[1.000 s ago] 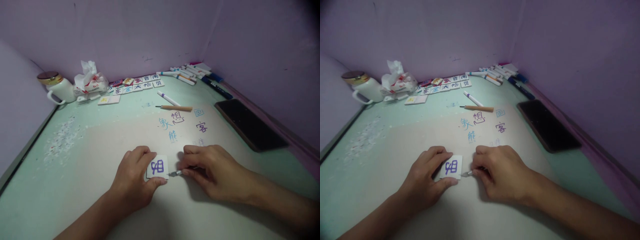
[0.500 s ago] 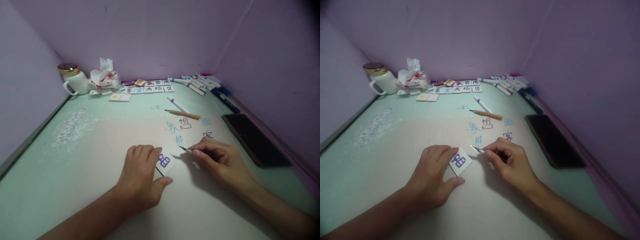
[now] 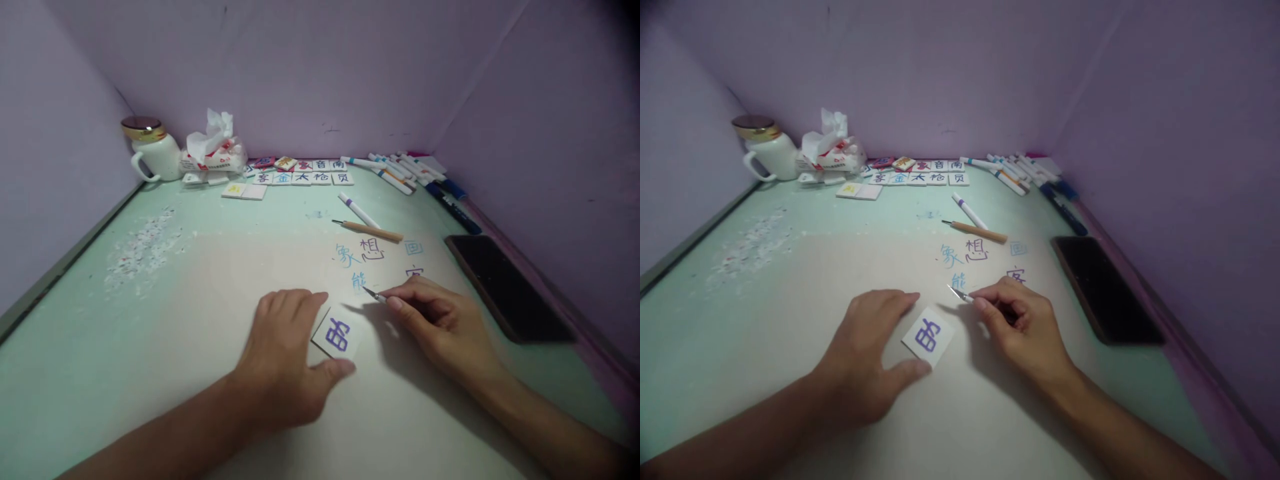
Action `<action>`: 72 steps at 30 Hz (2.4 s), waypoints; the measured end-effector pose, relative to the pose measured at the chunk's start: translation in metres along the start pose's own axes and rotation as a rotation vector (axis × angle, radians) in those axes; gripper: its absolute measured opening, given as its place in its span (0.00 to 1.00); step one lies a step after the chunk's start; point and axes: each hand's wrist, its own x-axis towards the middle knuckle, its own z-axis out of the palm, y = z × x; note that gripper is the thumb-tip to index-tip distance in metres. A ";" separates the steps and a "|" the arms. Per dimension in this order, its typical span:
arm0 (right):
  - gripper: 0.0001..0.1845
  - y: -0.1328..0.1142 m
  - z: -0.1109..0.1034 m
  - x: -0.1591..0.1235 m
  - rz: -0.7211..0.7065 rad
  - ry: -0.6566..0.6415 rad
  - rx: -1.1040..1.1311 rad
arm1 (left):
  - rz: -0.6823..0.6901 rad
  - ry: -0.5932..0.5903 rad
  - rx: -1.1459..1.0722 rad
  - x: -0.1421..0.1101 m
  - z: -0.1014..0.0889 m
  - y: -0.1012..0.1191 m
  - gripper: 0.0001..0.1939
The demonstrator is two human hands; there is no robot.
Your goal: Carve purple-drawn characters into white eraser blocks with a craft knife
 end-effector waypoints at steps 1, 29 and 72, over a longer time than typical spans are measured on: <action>0.07 0.000 0.000 0.000 0.000 -0.002 0.000 | -0.007 -0.056 0.045 -0.001 0.003 0.005 0.32; 0.07 0.005 -0.003 0.000 -0.097 -0.084 -0.005 | -0.053 -0.193 0.003 0.002 0.006 -0.003 0.27; 0.11 0.005 -0.010 0.009 -0.690 -0.124 -0.478 | -0.158 -0.232 0.008 0.006 -0.002 0.001 0.29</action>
